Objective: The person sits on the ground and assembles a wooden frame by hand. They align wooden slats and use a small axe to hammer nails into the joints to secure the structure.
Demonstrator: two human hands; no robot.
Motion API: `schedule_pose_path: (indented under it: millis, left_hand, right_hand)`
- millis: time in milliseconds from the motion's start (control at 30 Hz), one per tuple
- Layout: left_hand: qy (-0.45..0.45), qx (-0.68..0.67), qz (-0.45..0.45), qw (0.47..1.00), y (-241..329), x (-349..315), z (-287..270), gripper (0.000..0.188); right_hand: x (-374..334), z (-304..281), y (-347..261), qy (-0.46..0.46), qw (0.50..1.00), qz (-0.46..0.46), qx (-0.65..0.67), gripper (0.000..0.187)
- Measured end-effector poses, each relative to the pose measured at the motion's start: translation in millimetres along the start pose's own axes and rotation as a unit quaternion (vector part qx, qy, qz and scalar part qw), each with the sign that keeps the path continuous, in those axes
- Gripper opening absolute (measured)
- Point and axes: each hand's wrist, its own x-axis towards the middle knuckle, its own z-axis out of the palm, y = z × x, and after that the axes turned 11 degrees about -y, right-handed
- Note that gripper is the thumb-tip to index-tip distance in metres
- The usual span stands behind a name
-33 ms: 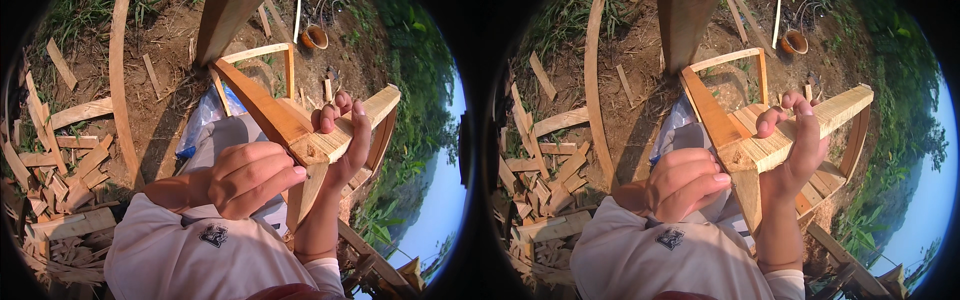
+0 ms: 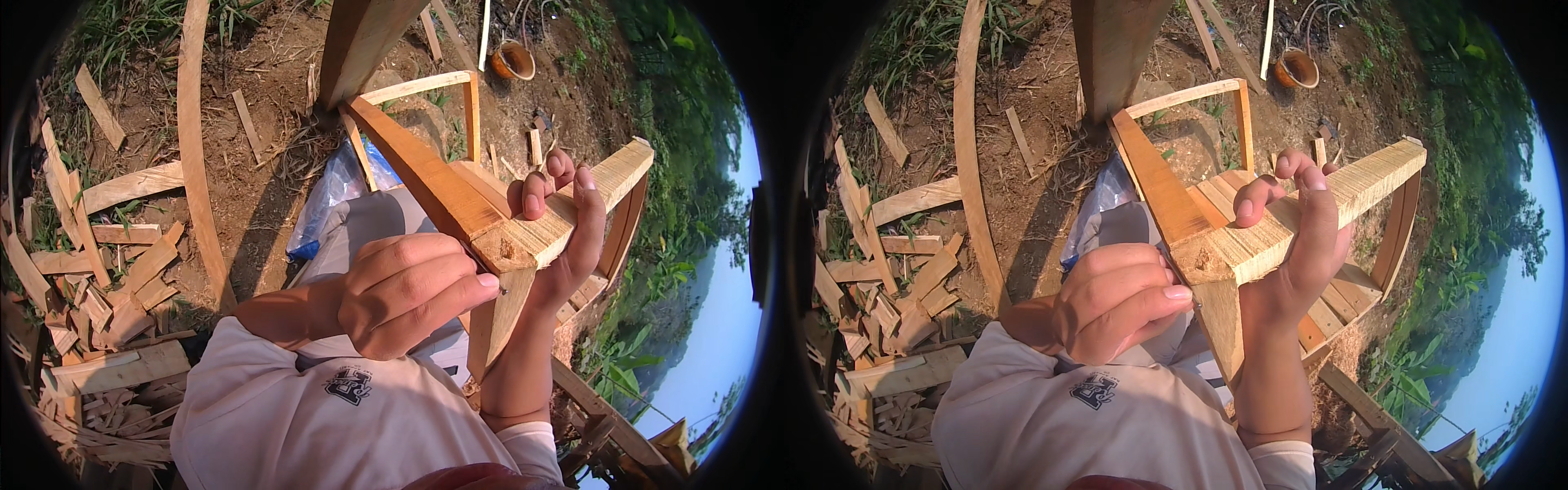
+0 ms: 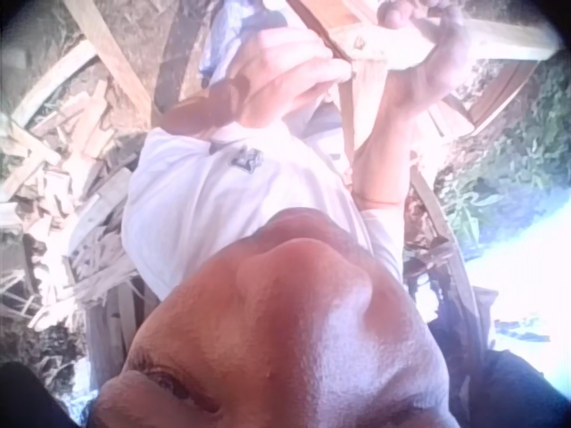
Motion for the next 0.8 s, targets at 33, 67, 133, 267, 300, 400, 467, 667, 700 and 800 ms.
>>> schedule_pose_path:
  millis: [33,67,133,267,300,400,467,667,700,800]
  left_hand:
    - [0.004,-0.010,0.005,1.000,-1.6,0.5,1.0,0.031]
    - [0.007,-0.021,0.008,1.000,-2.2,-0.1,2.1,0.032]
    - [0.000,-0.044,0.015,0.999,-4.7,-0.5,2.5,0.033]
    - [-0.027,-0.075,0.018,0.997,-7.6,0.7,-2.4,0.033]
    - [-0.029,-0.075,0.017,0.997,-7.4,0.8,-3.2,0.032]
    - [-0.056,-0.122,0.004,0.991,-11.7,0.5,-7.8,0.028]
    - [-0.056,-0.128,0.016,0.990,-15.7,-0.7,-7.2,0.029]
    - [-0.029,-0.131,0.036,0.990,-18.4,-1.2,-0.3,0.032]
    - [-0.024,-0.124,0.036,0.991,-18.6,-1.3,0.4,0.031]
    - [-0.006,-0.115,0.043,0.992,-18.8,-1.5,4.5,0.033]
  right_hand:
    - [0.4,-1.6,0.7,-0.006,1.000,-0.003,0.005,0.026]
    - [0.2,-2.2,1.0,-0.005,1.000,-0.004,0.003,0.026]
    - [0.3,-1.7,1.1,-0.004,1.000,-0.004,0.000,0.027]
    - [-0.4,-0.8,-0.7,0.000,1.000,0.007,-0.006,0.029]
    - [-0.8,-1.0,-1.5,-0.005,1.000,0.015,-0.014,0.030]
    - [-2.4,6.0,-4.7,-0.001,1.000,0.021,-0.013,0.032]
    - [-2.5,6.9,-4.4,-0.005,1.000,0.020,-0.010,0.032]
    - [-3.0,1.7,-4.1,-0.022,0.999,0.007,0.029,0.031]
    - [-3.0,2.8,-4.9,-0.023,0.999,0.012,0.030,0.031]
    - [0.1,3.0,-4.5,-0.025,0.998,0.023,0.053,0.030]
